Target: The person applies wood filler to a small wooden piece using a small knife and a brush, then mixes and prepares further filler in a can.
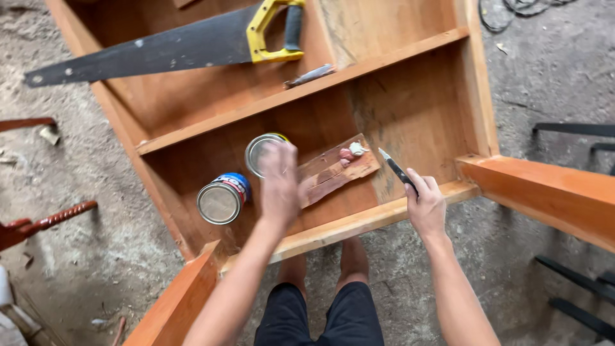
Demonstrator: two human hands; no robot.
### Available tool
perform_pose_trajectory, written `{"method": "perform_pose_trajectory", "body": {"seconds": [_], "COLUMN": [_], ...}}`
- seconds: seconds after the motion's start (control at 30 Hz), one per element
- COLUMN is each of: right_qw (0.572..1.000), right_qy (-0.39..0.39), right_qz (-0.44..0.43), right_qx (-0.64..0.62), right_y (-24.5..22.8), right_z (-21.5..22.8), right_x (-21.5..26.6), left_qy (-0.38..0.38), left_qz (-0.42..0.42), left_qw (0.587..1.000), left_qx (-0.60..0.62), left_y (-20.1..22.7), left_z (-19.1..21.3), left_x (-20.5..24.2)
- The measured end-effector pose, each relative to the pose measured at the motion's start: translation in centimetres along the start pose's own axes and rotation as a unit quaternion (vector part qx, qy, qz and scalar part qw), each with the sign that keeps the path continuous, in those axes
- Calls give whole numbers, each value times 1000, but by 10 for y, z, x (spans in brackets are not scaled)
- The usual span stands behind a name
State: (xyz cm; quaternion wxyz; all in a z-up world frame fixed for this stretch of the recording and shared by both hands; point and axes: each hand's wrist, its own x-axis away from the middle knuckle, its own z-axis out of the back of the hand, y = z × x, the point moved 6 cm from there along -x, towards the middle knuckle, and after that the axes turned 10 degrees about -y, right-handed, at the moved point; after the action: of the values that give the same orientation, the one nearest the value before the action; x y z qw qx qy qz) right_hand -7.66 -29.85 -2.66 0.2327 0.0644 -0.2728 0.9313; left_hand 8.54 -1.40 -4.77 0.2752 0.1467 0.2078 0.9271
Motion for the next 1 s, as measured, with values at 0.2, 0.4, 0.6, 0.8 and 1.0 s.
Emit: {"method": "perform_pose_trajectory", "body": {"seconds": [0.2, 0.4, 0.6, 0.8, 1.0], "right_qw": [984, 963, 925, 973, 981], "right_qy": [69, 43, 114, 141, 126], "right_qz": [-62, -124, -156, -103, -92], "right_qx": [-151, -234, -326, -149, -116], "right_y": [-12, -18, 20, 74, 115], "right_z": [18, 14, 31, 62, 31], "right_x": [42, 95, 147, 167, 156], "left_qy": [-259, -205, -134, -183, -212], "left_qz": [97, 69, -63, -135, -95], "left_qw": [961, 976, 984, 973, 972], "left_qx": [-29, -18, 100, 35, -29], "left_y": [5, 15, 101, 157, 150], "left_z": [-105, -80, -31, -74, -98], "left_x": [5, 7, 45, 68, 76]}}
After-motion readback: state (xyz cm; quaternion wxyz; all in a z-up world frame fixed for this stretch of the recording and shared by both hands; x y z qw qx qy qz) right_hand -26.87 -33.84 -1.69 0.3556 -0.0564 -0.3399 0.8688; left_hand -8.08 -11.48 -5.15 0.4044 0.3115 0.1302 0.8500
